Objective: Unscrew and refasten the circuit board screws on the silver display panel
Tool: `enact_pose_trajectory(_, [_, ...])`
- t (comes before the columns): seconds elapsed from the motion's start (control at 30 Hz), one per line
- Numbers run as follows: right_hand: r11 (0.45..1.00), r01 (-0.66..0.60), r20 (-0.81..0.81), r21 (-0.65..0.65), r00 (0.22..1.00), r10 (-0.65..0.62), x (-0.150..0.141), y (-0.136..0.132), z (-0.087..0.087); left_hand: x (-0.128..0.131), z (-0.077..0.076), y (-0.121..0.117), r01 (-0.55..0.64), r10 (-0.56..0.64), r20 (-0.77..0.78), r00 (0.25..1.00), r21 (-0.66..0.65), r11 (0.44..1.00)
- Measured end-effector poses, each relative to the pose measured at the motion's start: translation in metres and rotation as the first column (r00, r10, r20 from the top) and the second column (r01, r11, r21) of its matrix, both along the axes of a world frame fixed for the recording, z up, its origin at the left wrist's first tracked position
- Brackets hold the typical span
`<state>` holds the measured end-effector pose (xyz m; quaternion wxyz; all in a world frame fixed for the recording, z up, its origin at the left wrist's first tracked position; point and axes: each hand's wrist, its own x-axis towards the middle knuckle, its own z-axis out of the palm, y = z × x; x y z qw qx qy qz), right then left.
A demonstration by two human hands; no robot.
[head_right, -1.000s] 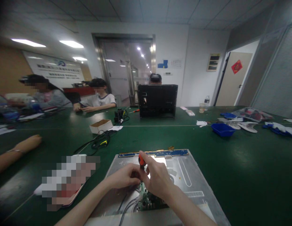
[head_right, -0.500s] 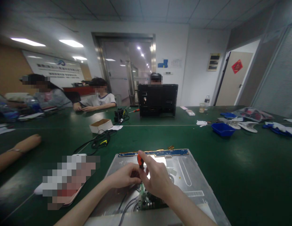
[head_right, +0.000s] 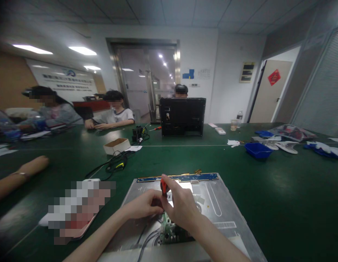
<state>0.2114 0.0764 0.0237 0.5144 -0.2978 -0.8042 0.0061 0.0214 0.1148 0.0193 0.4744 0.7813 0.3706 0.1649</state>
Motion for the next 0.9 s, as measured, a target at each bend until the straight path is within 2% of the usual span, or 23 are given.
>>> enact_pose_trajectory(0.27, [1.0, -0.001, 0.026, 0.023, 1.0, 0.0, 0.0004, 0.0002, 0.0003, 0.0008, 0.0036, -0.0012, -0.003, 0.003, -0.017, 1.0, 0.023, 1.0])
enact_pose_trajectory(0.57, [0.997, -0.005, 0.059, -0.081, 0.998, 0.01, 0.0009, -0.0034, -0.0002, -0.0022, -0.0024, 0.0015, 0.005, -0.003, -0.042, 0.999, 0.045, 0.999])
enact_pose_trajectory(0.9, [0.999, 0.043, 0.027, -0.03, 0.999, -0.042, 0.0012, 0.0008, -0.0022, 0.0003, 0.004, -0.0018, -0.009, 0.012, -0.062, 0.998, 0.038, 0.999])
